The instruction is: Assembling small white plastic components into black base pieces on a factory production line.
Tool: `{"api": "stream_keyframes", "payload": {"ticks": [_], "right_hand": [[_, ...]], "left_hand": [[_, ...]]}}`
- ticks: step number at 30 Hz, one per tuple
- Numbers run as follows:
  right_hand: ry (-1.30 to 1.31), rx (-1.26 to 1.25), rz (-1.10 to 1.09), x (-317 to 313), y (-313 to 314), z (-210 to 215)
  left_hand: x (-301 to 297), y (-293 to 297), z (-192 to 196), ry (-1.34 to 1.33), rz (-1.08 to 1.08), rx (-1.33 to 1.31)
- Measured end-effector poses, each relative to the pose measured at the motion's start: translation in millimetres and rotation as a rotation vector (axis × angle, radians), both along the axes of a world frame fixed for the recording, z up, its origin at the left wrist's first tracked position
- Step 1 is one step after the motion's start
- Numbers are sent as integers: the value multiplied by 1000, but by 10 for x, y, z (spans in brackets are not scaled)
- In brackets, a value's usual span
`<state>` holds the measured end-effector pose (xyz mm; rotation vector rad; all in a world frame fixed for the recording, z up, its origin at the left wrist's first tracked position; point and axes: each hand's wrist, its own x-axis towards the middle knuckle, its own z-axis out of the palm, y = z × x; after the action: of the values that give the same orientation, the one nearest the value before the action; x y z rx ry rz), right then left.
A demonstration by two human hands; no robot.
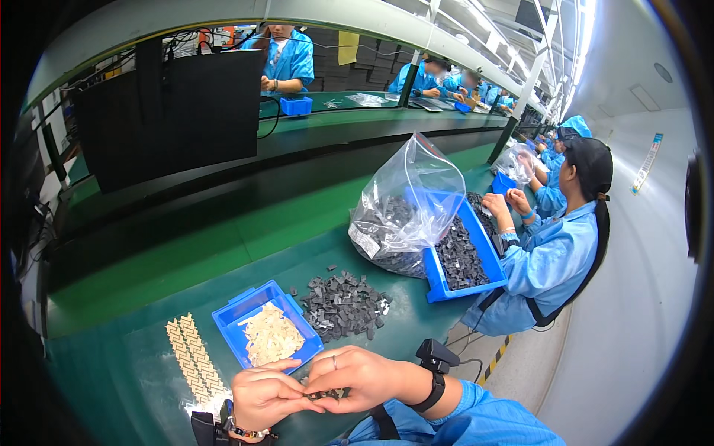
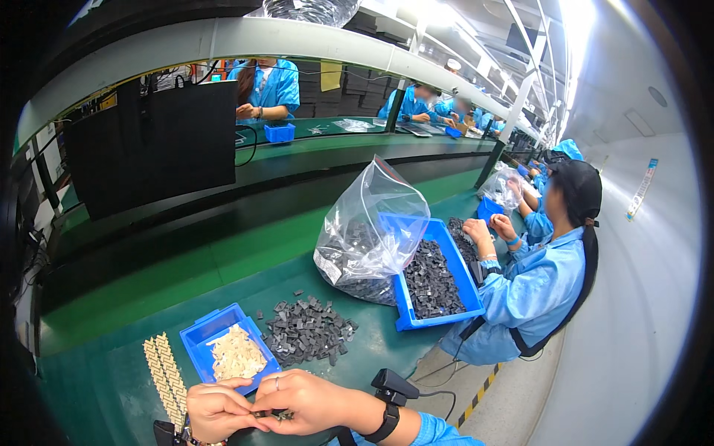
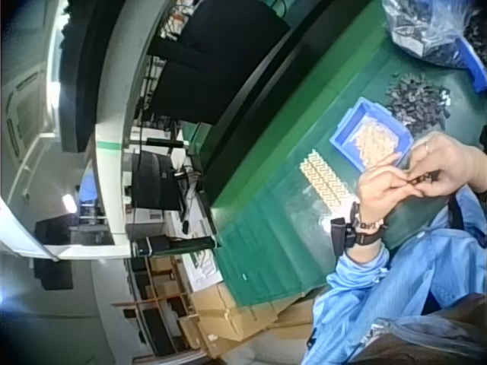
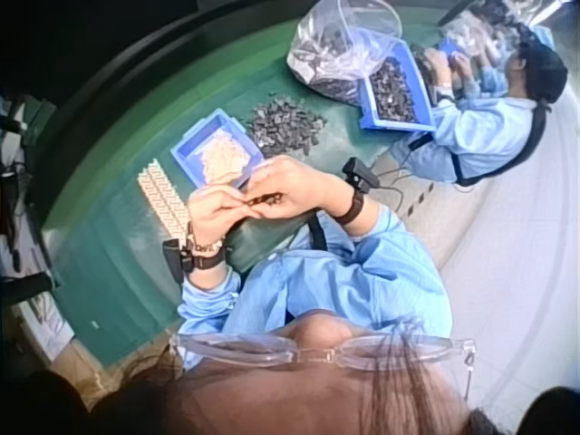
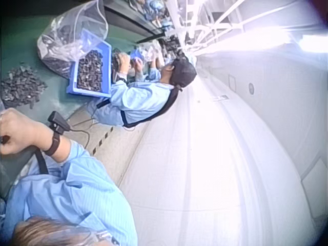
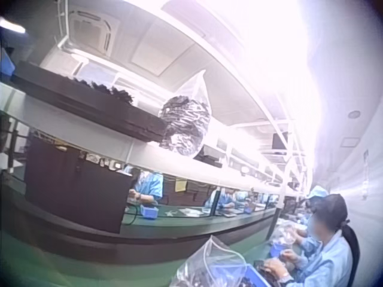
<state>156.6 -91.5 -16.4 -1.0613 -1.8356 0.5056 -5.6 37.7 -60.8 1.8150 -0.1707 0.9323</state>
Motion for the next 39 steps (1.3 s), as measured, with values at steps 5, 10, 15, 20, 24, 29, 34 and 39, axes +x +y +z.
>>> {"api": "stream_keyframes", "payload": {"ticks": [5, 10, 15, 20, 24, 29, 34, 39], "right_hand": [[14, -65, 9, 24, -28, -2], [-19, -57, -4, 39, -47, 1], [-34, -58, -11, 31, -44, -1], [-60, -16, -27, 14, -51, -18], [-116, 63, -125, 43, -85, -19], [-166, 176, -424, 305, -204, 55], [-319, 326, -968, 763, -452, 144], [-209, 280, -1444, 1277, -717, 49]], "left_hand": [[13, -5, -6, 20, 23, 69], [30, -6, 3, 27, 16, 93], [24, -3, 29, 28, 22, 116], [21, -21, 31, 40, 41, 108], [33, -39, 72, 81, 83, 134], [32, -25, 134, 31, 276, 181], [1, -37, 172, 63, 415, 237], [28, -73, 177, 64, 548, 193]]}}
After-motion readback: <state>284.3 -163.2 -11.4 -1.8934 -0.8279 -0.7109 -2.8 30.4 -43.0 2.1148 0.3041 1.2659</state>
